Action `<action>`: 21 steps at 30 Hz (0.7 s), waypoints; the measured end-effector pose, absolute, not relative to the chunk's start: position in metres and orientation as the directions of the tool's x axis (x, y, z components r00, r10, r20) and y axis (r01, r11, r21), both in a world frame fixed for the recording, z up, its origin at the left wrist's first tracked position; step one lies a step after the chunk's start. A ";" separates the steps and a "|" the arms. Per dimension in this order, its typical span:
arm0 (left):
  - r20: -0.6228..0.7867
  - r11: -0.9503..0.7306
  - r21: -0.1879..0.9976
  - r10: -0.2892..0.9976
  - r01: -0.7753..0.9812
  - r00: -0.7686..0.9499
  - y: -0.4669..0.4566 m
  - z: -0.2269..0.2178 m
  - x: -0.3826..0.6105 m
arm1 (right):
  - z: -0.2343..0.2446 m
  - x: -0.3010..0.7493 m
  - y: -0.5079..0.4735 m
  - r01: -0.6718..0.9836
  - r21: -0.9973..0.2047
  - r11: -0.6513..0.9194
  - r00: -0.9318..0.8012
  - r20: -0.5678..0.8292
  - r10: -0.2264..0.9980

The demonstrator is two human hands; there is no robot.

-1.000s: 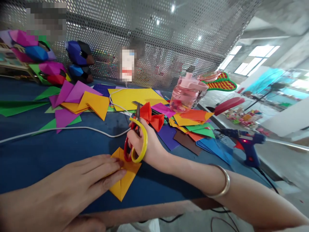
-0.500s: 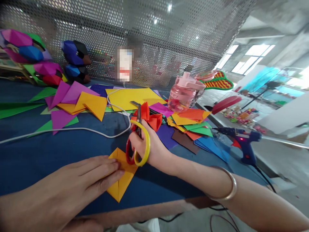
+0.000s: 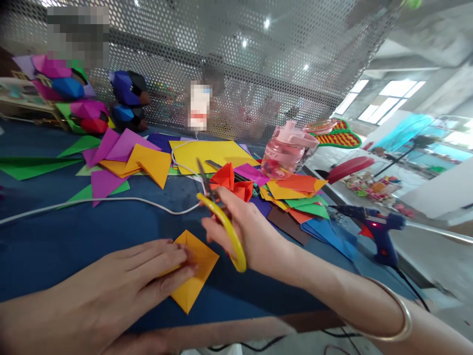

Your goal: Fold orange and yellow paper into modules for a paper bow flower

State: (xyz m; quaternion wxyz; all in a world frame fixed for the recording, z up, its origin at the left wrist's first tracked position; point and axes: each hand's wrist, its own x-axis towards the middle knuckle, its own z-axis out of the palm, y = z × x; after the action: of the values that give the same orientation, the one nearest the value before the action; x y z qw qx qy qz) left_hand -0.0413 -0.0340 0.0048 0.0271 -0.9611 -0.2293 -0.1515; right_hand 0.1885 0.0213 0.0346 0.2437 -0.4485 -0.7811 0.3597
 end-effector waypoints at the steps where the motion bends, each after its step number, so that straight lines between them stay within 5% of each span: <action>1: 0.306 -0.901 -0.005 0.412 0.434 0.858 -0.034 0.006 -0.042 | 0.037 0.186 0.022 0.518 -0.780 0.352 -0.522 0.037 0.852; 7: 0.329 -0.936 -0.136 0.265 0.324 0.906 -0.039 -0.007 -0.049 | 0.026 0.171 0.031 0.466 -0.741 0.482 -0.690 0.036 0.722; 16: 0.379 -0.846 -0.012 0.489 0.533 0.786 -0.047 -0.020 -0.049 | 0.016 0.177 0.034 0.571 -0.600 0.560 -0.645 0.095 0.759; 21: 0.460 -0.836 -0.044 0.469 0.548 0.753 -0.047 -0.021 -0.044 | 0.022 0.172 0.031 0.340 -0.851 0.400 -0.474 0.212 0.855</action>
State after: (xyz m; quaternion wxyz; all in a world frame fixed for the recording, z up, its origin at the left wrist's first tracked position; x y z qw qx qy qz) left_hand -0.0445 -0.0473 -0.0211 0.0883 -0.9321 -0.2728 -0.2211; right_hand 0.1724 0.0310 0.0215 0.3337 -0.3895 -0.7672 0.3853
